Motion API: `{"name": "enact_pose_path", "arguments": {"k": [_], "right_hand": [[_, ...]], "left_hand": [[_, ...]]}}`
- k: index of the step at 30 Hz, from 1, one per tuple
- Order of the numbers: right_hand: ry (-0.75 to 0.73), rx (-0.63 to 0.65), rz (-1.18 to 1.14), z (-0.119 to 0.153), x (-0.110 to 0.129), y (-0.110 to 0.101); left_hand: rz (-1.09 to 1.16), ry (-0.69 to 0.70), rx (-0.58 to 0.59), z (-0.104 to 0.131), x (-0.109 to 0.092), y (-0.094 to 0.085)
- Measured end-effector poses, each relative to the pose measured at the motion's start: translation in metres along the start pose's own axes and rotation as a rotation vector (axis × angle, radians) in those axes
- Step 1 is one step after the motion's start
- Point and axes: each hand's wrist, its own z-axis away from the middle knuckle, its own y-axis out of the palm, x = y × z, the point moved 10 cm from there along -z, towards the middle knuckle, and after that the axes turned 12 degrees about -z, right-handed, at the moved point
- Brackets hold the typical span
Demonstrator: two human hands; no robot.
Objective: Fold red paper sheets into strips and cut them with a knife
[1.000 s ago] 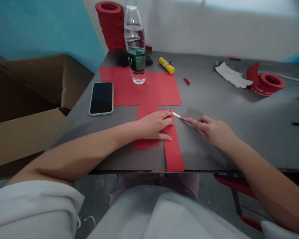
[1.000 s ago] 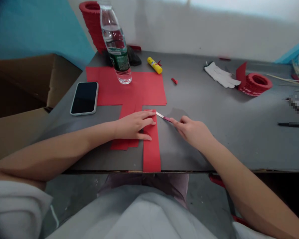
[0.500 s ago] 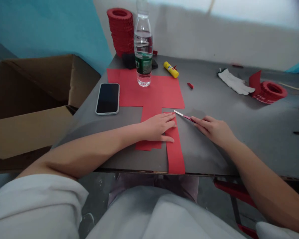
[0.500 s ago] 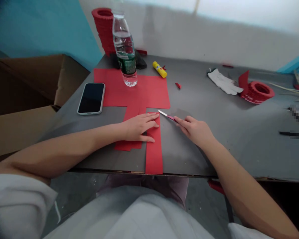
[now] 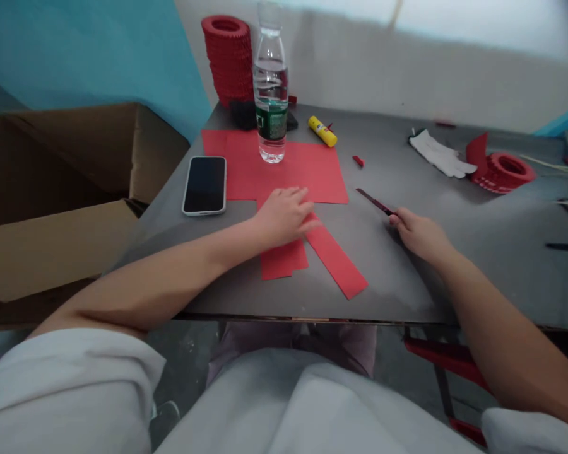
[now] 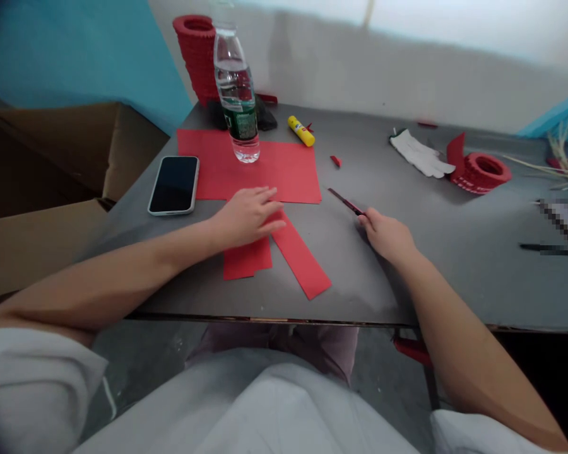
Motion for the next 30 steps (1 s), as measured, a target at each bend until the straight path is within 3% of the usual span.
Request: {"name": "enact_pose_path", "arguments": {"k": [4,6,14,21,30], "right_hand": [[0.063,-0.016,-0.114,-0.005,-0.005,0.002],[0.090,-0.023,-0.148,-0.005,-0.009,0.002],[-0.006,-0.081,-0.228,-0.006,-0.008,-0.003],[-0.051,-0.173,-0.270,-0.006,-0.016,-0.007],[-0.041,-0.168,-0.256,-0.003,-0.013,-0.006]], "left_hand": [[-0.012,0.247,0.218,0.003,0.023,0.023],[0.012,0.301,0.276,0.013,0.032,0.028],[0.217,0.313,0.542,0.038,0.035,0.030],[0.217,0.426,0.442,0.017,0.011,0.024],[0.055,0.459,0.383,0.011,0.001,0.010]]}}
